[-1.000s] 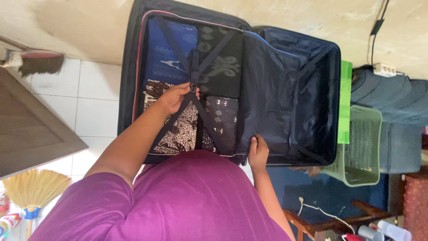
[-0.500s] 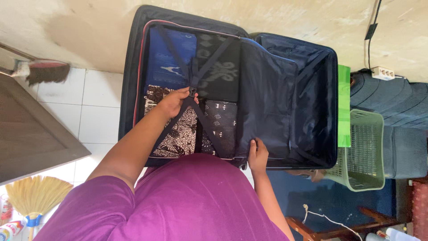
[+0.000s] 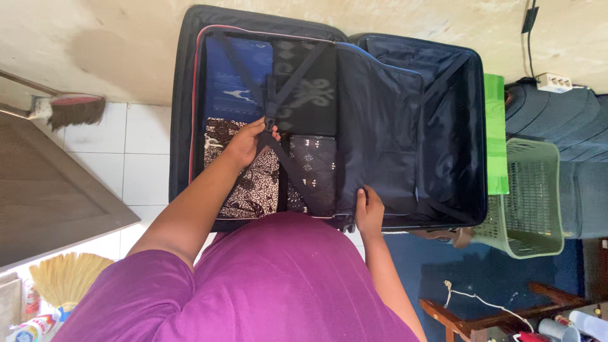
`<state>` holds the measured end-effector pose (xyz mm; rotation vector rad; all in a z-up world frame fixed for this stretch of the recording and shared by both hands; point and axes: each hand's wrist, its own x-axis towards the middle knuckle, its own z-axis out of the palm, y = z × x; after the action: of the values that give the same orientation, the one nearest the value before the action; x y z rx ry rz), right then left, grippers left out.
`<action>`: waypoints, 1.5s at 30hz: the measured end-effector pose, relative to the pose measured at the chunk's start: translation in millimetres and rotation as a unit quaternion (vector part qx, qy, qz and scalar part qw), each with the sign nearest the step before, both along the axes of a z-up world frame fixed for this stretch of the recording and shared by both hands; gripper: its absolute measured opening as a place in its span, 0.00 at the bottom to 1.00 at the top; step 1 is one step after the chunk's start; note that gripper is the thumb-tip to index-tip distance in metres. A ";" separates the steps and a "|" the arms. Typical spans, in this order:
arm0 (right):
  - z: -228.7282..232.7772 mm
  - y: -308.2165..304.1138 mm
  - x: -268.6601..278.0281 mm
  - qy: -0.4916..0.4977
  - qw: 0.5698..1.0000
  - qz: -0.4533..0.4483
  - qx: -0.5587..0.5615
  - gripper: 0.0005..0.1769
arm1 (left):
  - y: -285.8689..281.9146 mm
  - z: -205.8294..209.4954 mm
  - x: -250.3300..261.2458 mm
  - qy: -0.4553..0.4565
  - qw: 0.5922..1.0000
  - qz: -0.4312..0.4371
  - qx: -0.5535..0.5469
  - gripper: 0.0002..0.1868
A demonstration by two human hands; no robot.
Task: The person unzips a suitcase and removes several folded garments, placing them one by one into a plastic laundry basket.
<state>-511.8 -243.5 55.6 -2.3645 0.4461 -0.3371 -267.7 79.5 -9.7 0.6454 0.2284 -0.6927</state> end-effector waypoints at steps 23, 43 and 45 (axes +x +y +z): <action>-0.3 0.7 -3.8 -0.003 1.000 -0.003 -0.013 0.24 | -11.8 -16.6 -1.1 -0.011 0.992 0.033 0.122 0.23; 0.2 -1.3 -2.4 0.008 1.000 0.002 -0.011 0.24 | -0.7 41.6 -5.4 0.068 0.995 -0.061 -0.036 0.18; -0.5 -1.2 -1.5 0.005 1.000 0.002 -0.015 0.24 | -0.1 32.7 -8.3 0.057 0.994 -0.056 -0.076 0.18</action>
<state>-513.3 -244.7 55.1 -2.3961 0.4448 -0.3322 -276.0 79.5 23.0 0.4754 0.2431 -0.8474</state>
